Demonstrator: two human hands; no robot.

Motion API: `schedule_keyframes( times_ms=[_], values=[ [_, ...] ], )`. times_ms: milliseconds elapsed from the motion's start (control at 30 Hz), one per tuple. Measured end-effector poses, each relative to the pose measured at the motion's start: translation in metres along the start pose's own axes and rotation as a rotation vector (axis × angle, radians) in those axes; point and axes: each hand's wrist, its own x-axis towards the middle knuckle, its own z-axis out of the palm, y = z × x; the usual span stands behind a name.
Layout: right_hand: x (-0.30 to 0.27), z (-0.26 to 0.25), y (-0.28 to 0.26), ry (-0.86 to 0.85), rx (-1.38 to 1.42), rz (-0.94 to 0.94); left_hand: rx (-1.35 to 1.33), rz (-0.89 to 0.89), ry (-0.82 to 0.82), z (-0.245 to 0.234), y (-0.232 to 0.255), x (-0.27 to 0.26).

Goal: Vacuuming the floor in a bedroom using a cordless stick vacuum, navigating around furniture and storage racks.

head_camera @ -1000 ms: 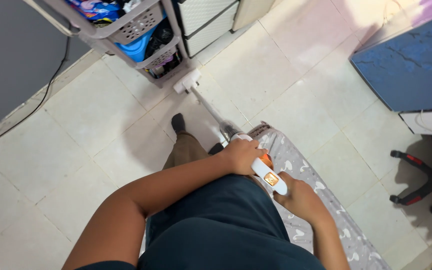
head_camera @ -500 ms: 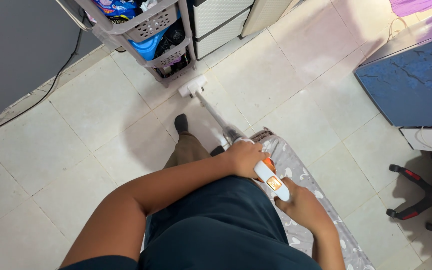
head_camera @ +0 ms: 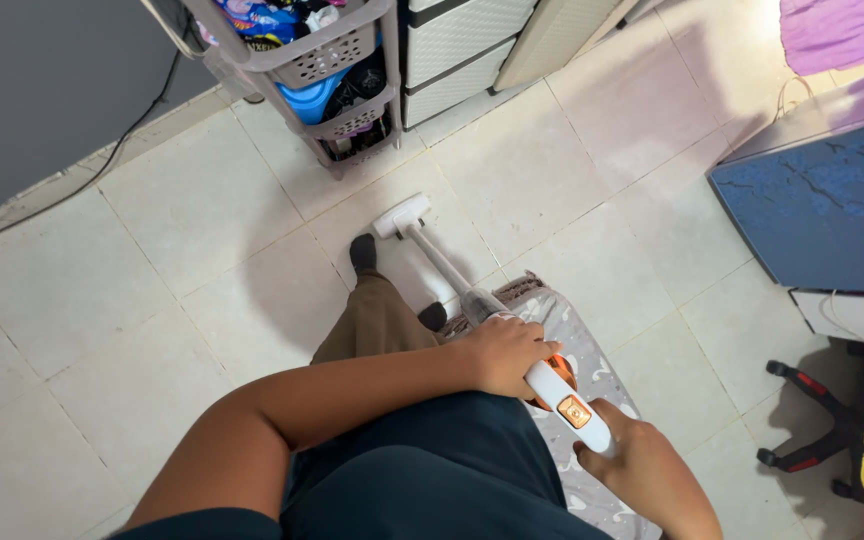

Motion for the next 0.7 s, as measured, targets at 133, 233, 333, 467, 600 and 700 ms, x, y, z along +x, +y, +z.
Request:
schedule_keyframes(
  times_ms=[133,233,333,467,600,700],
  values=[
    [0.01,0.001,-0.008,-0.036,-0.012,-0.026,0.019,-0.034,0.058,0.003,-0.005,-0.005],
    [0.025,0.012,-0.02,-0.032,0.035,-0.104,-0.025,-0.108,0.037,0.004,-0.02,-0.009],
    [0.037,0.023,-0.037,-0.04,0.028,-0.093,-0.017,-0.155,-0.014,0.006,-0.041,-0.014],
    [0.051,0.035,-0.056,-0.019,0.079,-0.131,-0.027,-0.166,0.02,0.003,-0.068,-0.024],
    [0.048,0.033,-0.078,-0.001,0.061,-0.125,-0.072,-0.112,0.083,0.0,-0.09,-0.037],
    [0.046,0.032,-0.089,0.027,0.052,-0.131,-0.05,-0.074,0.11,-0.009,-0.098,-0.046]
  ],
)
